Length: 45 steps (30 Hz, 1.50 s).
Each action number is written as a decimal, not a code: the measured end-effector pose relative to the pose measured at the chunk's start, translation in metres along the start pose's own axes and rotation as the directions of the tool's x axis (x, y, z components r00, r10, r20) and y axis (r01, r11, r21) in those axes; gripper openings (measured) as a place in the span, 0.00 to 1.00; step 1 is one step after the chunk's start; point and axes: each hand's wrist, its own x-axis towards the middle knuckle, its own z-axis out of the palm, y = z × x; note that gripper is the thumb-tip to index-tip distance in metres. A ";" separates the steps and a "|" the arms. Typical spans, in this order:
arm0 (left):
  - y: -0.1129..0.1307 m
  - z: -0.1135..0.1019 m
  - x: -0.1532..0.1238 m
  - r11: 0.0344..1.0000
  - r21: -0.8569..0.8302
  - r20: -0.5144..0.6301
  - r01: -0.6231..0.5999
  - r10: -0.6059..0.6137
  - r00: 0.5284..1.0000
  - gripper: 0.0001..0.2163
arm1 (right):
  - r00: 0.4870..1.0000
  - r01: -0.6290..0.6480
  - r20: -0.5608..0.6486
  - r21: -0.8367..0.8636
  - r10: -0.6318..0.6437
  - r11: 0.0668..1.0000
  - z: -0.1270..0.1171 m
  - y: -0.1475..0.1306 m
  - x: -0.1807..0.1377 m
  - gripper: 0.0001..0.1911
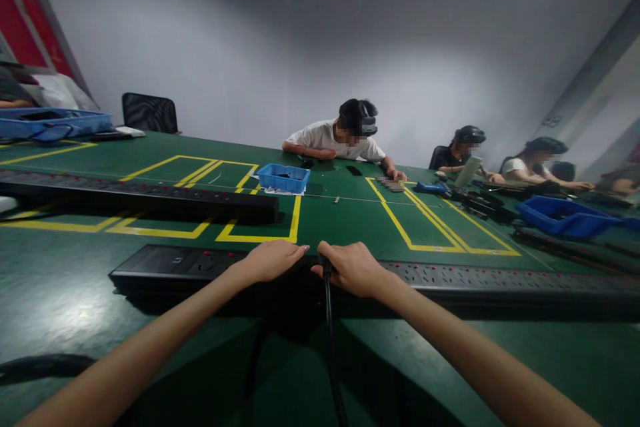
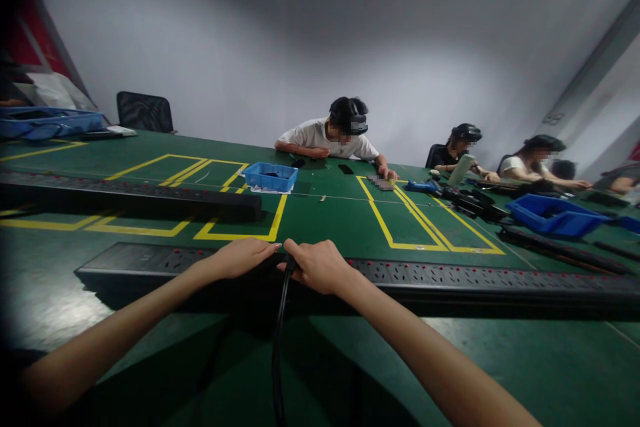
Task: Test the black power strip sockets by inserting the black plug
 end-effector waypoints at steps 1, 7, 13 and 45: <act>0.000 0.000 0.000 1.000 0.000 0.000 -0.003 0.003 1.000 0.29 | 1.000 -0.009 -0.001 -0.001 0.009 1.000 0.001 -0.001 -0.001 0.14; -0.002 0.002 0.001 1.000 0.008 0.005 0.004 -0.004 1.000 0.26 | 0.997 -0.082 0.001 -0.011 0.082 0.997 0.009 -0.009 -0.009 0.14; -0.004 0.006 0.003 1.000 0.011 0.016 0.016 -0.016 1.000 0.26 | 0.994 -0.095 -0.053 -0.017 0.094 0.995 0.013 -0.010 -0.012 0.14; 0.024 0.011 0.026 0.985 0.034 -0.021 -0.170 0.171 0.985 0.13 | 0.989 -0.106 -0.101 0.060 0.112 0.993 0.016 -0.010 -0.017 0.16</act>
